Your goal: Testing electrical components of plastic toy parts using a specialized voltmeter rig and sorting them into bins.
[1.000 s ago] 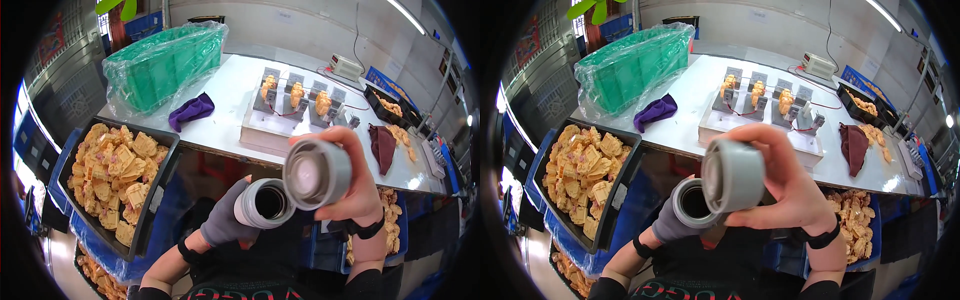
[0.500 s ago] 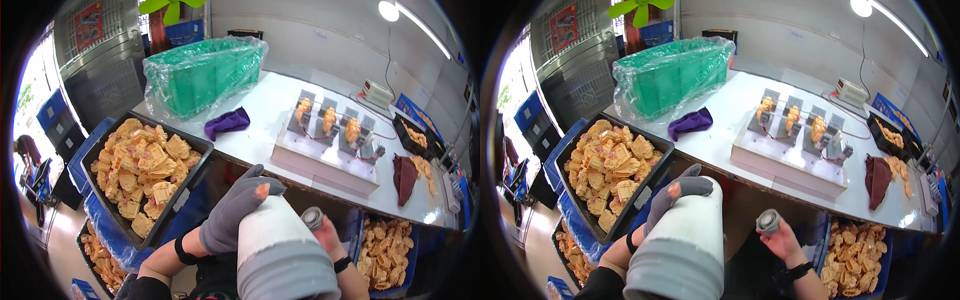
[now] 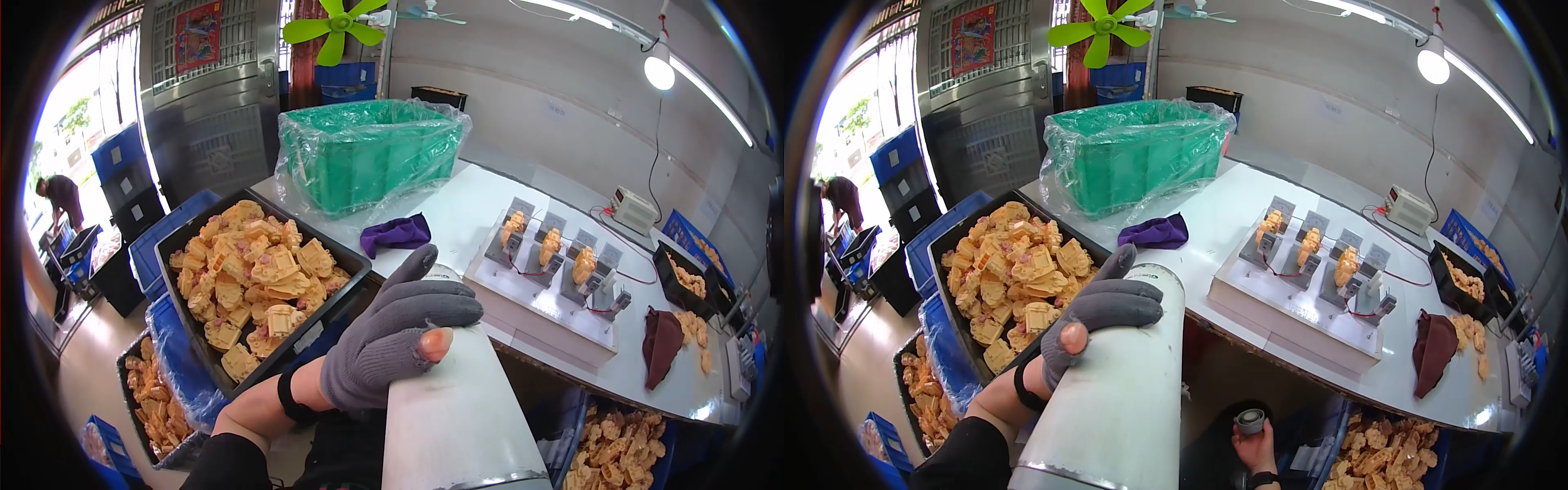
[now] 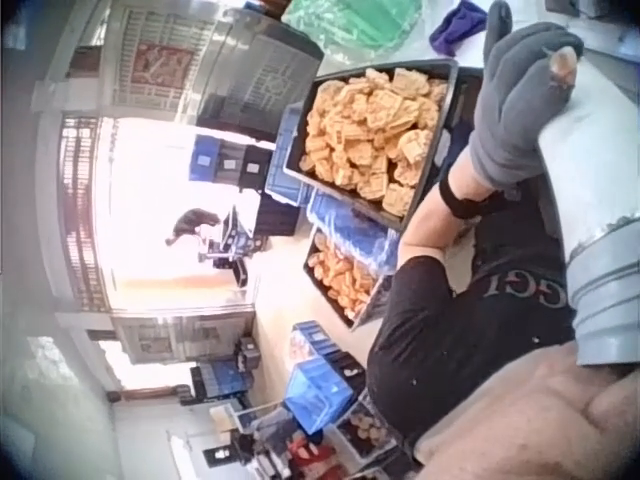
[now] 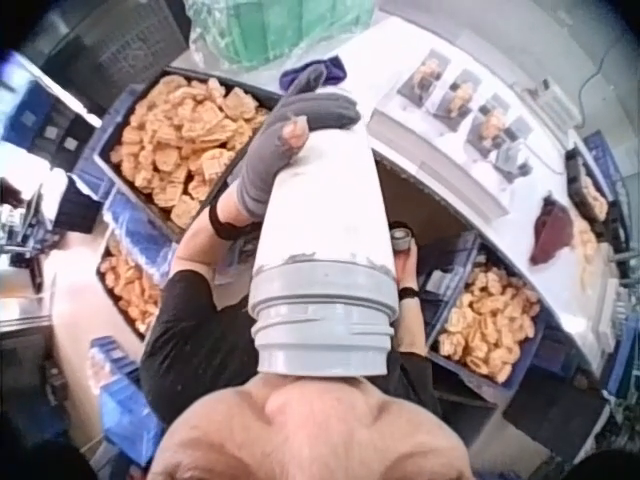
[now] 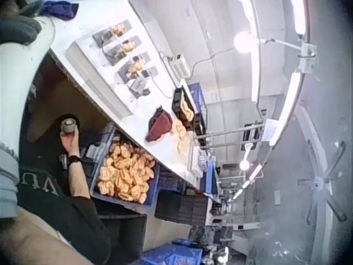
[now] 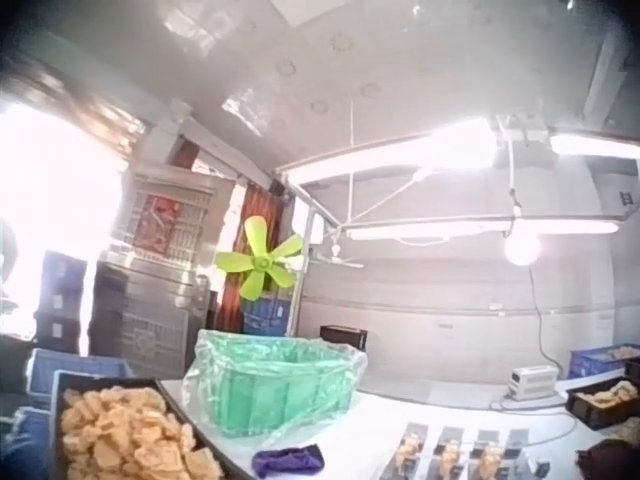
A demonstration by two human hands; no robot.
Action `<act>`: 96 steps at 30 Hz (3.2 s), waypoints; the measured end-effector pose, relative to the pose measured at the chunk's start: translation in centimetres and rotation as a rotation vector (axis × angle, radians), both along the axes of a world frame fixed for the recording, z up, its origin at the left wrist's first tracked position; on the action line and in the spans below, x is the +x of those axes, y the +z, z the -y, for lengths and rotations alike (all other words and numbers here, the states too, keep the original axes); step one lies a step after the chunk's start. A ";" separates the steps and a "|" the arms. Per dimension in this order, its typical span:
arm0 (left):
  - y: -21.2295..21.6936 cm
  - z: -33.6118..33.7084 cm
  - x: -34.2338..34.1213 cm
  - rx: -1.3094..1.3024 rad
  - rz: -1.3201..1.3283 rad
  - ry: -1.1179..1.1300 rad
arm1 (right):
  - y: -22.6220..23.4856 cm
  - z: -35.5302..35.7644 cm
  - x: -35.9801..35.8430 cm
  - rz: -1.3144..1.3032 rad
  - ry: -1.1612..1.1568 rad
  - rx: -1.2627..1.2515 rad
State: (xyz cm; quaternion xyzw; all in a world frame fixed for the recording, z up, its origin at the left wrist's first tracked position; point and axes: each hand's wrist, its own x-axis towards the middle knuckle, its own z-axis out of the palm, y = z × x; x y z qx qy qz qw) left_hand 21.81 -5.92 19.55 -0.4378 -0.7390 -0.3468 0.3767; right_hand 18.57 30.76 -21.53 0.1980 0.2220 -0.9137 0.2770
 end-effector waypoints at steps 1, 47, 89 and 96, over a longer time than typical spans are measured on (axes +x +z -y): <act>0.1 0.1 -0.2 -0.005 -0.007 0.006 | -0.1 0.0 -0.1 -0.007 0.005 -0.001; 3.7 2.3 -1.1 -0.037 -0.209 0.052 | 2.2 1.5 0.5 -0.044 -0.027 0.184; -3.8 -0.1 -1.1 0.268 0.017 -0.042 | 3.5 1.4 0.7 0.013 -0.064 0.108; -3.3 0.9 -1.1 0.179 0.093 0.021 | 2.9 1.2 0.7 0.028 -0.069 0.118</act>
